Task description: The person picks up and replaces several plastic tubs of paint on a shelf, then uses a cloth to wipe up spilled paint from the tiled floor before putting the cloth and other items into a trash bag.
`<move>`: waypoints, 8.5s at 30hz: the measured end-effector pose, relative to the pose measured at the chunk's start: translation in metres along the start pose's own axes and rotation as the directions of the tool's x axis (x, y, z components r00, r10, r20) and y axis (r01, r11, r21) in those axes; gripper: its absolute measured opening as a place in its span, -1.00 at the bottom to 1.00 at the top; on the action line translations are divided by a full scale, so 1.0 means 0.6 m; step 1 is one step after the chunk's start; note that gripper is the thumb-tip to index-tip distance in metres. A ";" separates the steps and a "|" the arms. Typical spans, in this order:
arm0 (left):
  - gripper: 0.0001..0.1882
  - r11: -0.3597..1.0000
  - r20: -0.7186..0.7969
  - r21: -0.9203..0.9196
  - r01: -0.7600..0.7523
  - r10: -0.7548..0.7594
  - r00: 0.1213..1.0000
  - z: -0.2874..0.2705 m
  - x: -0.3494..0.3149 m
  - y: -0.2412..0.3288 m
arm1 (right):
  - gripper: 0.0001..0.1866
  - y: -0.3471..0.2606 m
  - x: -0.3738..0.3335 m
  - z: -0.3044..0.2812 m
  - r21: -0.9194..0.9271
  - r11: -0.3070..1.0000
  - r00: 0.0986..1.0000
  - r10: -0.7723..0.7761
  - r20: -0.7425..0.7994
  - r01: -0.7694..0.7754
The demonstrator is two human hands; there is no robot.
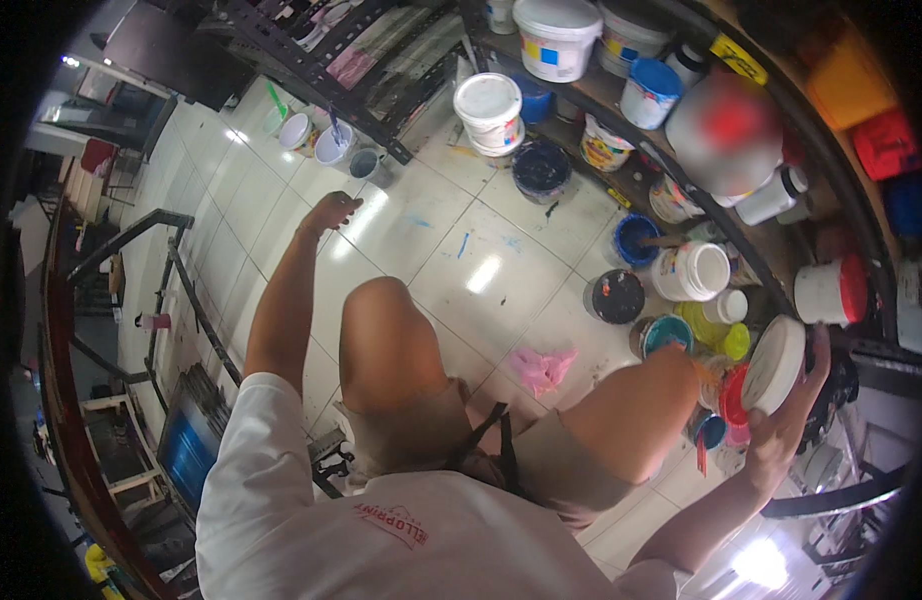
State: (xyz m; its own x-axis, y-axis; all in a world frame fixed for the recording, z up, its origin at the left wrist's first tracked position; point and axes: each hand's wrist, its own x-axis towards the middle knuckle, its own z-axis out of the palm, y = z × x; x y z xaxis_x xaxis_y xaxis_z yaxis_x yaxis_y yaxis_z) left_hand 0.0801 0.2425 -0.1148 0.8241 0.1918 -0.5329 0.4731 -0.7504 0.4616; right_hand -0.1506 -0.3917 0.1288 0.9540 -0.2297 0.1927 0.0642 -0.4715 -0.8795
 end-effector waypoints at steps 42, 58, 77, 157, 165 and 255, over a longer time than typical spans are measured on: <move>-0.51 0.494 -0.171 -0.351 -0.796 0.802 0.573 0.124 -0.098 0.264 | 0.09 0.132 -0.068 0.293 -0.313 0.905 0.816 0.404 0.414 -0.289; -0.50 0.517 0.171 -0.444 -0.732 0.851 0.497 0.241 -0.162 0.403 | 0.08 0.339 -0.141 0.422 -0.564 0.728 0.458 0.685 0.567 -0.390; -0.53 0.468 -0.185 -0.852 -0.234 0.149 0.971 0.269 0.249 0.054 | 0.06 0.368 -0.237 0.467 -0.307 0.826 0.594 0.556 0.581 -0.474; -0.69 0.301 0.722 0.071 -0.951 0.642 0.257 0.735 -0.319 0.124 | -0.59 0.338 -0.588 -0.147 0.486 0.533 0.394 0.844 -0.364 -0.693; -0.50 -0.002 0.940 -0.106 -0.994 0.326 -0.101 0.766 -0.234 0.080 | -0.48 0.658 -0.720 0.032 0.274 0.197 0.002 0.814 -0.581 -0.941; -0.24 0.366 -0.270 -0.070 -0.928 0.889 0.371 0.625 -0.257 0.551 | -0.16 0.254 -0.076 0.000 -0.413 0.853 0.948 0.280 -0.150 -0.318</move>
State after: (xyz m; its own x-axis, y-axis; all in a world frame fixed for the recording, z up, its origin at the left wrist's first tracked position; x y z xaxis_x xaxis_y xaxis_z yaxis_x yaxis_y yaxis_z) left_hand -0.0075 -0.2722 -0.1461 0.8102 -0.4248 0.4039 -0.5697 -0.4086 0.7131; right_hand -0.1841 -0.4531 -0.0140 0.8785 -0.4777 0.0016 -0.3693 -0.6813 -0.6320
